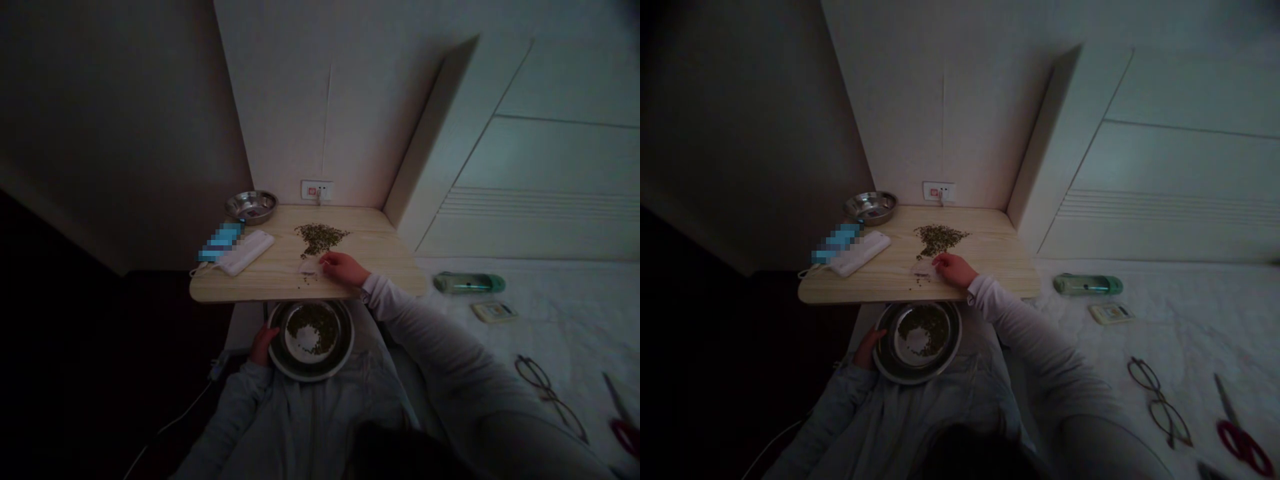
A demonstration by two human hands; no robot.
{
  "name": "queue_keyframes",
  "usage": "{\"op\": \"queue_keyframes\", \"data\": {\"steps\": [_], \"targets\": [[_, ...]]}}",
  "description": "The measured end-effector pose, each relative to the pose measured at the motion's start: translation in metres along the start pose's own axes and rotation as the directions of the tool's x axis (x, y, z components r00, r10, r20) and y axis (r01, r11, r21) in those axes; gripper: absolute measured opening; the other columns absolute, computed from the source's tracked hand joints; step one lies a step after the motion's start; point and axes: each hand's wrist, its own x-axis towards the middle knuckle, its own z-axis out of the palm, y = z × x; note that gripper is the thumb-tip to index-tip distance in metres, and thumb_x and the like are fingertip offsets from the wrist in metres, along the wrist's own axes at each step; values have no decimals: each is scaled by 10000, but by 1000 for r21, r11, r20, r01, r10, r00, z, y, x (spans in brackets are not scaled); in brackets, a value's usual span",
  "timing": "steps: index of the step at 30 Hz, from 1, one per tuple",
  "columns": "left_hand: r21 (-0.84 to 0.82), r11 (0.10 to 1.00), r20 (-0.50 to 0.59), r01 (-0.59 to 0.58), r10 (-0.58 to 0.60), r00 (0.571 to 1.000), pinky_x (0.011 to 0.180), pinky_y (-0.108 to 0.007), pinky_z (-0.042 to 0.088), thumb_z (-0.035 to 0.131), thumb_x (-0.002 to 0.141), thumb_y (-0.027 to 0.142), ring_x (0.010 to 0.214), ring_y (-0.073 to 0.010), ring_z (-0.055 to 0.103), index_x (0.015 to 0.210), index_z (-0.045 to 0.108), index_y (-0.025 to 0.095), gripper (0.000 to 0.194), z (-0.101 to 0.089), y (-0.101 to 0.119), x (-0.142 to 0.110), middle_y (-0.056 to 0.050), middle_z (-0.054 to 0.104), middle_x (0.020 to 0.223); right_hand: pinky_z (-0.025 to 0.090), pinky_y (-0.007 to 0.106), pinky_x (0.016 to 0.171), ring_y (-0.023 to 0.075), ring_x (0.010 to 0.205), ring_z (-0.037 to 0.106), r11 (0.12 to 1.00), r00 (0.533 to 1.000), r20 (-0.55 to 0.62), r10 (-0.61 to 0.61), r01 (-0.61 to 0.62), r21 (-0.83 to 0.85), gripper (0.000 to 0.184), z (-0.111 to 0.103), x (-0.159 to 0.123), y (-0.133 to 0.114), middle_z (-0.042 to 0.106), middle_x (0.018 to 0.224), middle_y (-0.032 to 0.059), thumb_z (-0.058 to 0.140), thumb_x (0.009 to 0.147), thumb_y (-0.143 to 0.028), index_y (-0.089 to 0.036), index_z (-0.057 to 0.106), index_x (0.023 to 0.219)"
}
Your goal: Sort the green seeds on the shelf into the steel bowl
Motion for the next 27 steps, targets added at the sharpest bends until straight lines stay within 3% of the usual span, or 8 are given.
{"op": "queue_keyframes", "data": {"steps": [17,21,27], "targets": [[68,994,-89,-88,93,992,711,-301,389,597,434,267,751,-226,559,634,640,166,229,7,10,-6,-29,649,622,314,189,538,59,550,395,999,999,18,-31,31,15,214,6,-17,-13,496,630,-14,439,666,-214,-132,533,839],[74,994,-66,-82,87,994,680,-300,399,588,454,271,703,-212,565,663,639,160,242,7,11,-8,-27,648,619,313,189,538,60,549,393,999,999,14,-41,41,28,216,9,-18,-11,483,618,-18,441,669,-229,-133,531,840],[93,991,-97,-94,103,990,667,-300,408,594,437,264,681,-209,567,529,614,185,122,7,14,-9,-21,644,604,311,188,549,62,569,400,996,995,34,-94,94,3,219,9,-19,-15,489,645,-13,438,674,-226,-138,531,852]]}}
